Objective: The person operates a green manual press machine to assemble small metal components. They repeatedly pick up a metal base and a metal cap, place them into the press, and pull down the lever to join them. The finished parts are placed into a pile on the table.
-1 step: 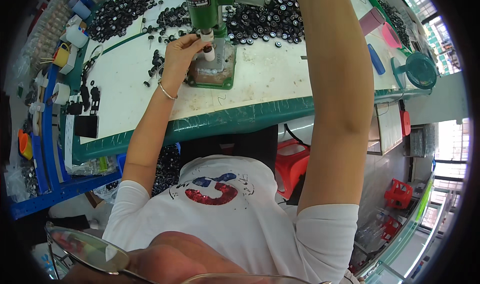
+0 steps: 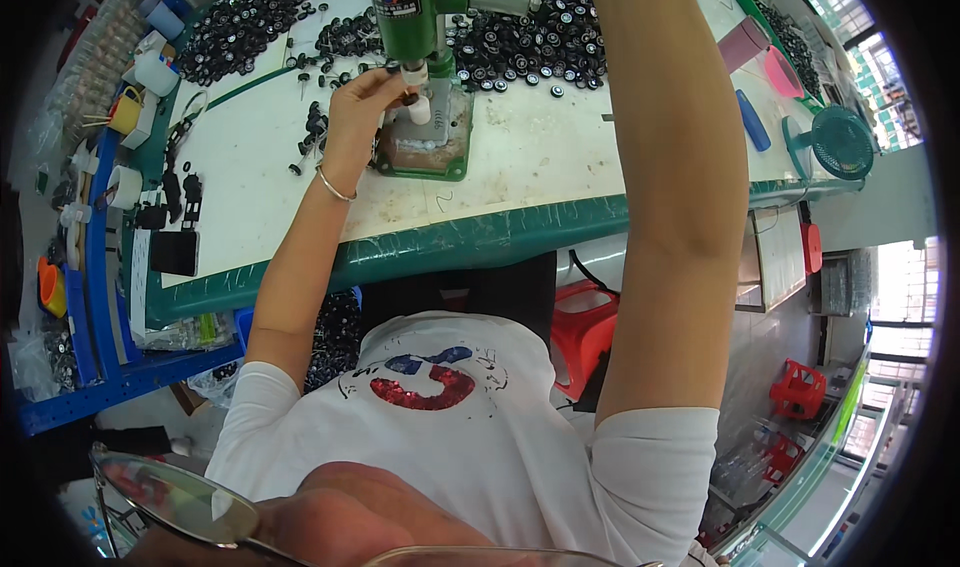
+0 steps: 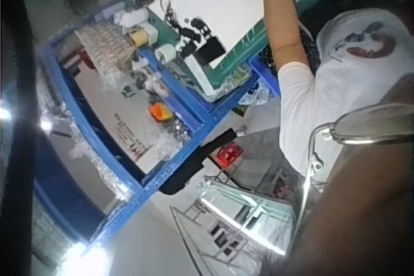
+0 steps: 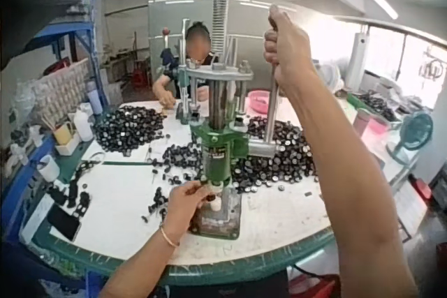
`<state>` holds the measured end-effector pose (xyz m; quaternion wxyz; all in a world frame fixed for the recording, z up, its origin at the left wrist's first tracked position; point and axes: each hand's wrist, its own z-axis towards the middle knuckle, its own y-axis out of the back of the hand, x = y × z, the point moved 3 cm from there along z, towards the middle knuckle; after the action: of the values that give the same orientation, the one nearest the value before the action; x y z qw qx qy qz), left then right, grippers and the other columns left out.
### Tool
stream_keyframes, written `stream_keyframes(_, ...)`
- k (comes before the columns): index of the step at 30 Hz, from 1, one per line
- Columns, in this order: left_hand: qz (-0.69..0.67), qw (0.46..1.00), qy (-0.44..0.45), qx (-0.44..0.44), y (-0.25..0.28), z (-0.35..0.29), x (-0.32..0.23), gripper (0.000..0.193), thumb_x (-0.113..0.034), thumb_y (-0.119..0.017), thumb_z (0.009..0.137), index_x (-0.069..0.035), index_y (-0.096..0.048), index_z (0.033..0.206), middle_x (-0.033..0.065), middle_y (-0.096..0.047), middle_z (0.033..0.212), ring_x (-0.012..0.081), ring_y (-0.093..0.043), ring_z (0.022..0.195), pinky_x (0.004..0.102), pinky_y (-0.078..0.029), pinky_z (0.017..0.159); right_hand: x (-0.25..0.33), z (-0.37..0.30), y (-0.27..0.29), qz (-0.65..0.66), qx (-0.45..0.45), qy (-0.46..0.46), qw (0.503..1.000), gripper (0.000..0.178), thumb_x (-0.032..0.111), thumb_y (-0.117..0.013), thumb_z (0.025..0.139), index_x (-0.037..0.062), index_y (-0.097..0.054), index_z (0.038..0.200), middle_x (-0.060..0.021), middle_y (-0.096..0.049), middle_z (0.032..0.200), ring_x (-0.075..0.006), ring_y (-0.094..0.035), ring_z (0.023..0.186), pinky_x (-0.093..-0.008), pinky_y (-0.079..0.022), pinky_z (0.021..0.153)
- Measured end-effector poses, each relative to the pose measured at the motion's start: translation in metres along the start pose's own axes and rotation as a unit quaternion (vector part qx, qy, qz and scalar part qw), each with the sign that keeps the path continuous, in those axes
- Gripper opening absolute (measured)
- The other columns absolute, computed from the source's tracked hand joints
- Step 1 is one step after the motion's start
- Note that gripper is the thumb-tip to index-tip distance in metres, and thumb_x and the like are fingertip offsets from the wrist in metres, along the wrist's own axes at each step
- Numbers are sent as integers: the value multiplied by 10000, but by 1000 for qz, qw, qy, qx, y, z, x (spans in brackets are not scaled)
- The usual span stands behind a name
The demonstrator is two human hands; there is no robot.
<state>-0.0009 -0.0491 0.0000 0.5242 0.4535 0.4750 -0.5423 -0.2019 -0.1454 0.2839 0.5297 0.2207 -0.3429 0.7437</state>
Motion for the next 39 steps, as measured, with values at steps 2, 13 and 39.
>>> stream_keyframes(2,-51,998,-11,-27,6,-4,-4,219,-228,-642,875,-17,-675,824,14,-673,780,69,-547,650,215,-409,604,-28,16,14,7,-35,-58,998,253,355,-622,896,151,-501,807,87,-309,536,-25,-230,390,-195,-165,350)
stream_keyframes(13,301,950,-45,70,25,15,9,367,-368,-492,921,-48,-641,823,119,-576,686,218,-537,642,323,-403,611,-46,-67,41,-1,-121,-109,987,266,417,-560,927,162,-585,997,32,-458,665,-117,-455,537,-269,-414,523)
stream_keyframes(39,280,952,-71,99,22,8,-4,328,-281,-487,956,-7,-665,917,33,-675,849,118,-555,772,234,-418,766,70,-314,-87,530,364,-310,700,294,267,-559,956,6,-618,834,-27,-599,814,-92,-540,749,-231,-421,644)
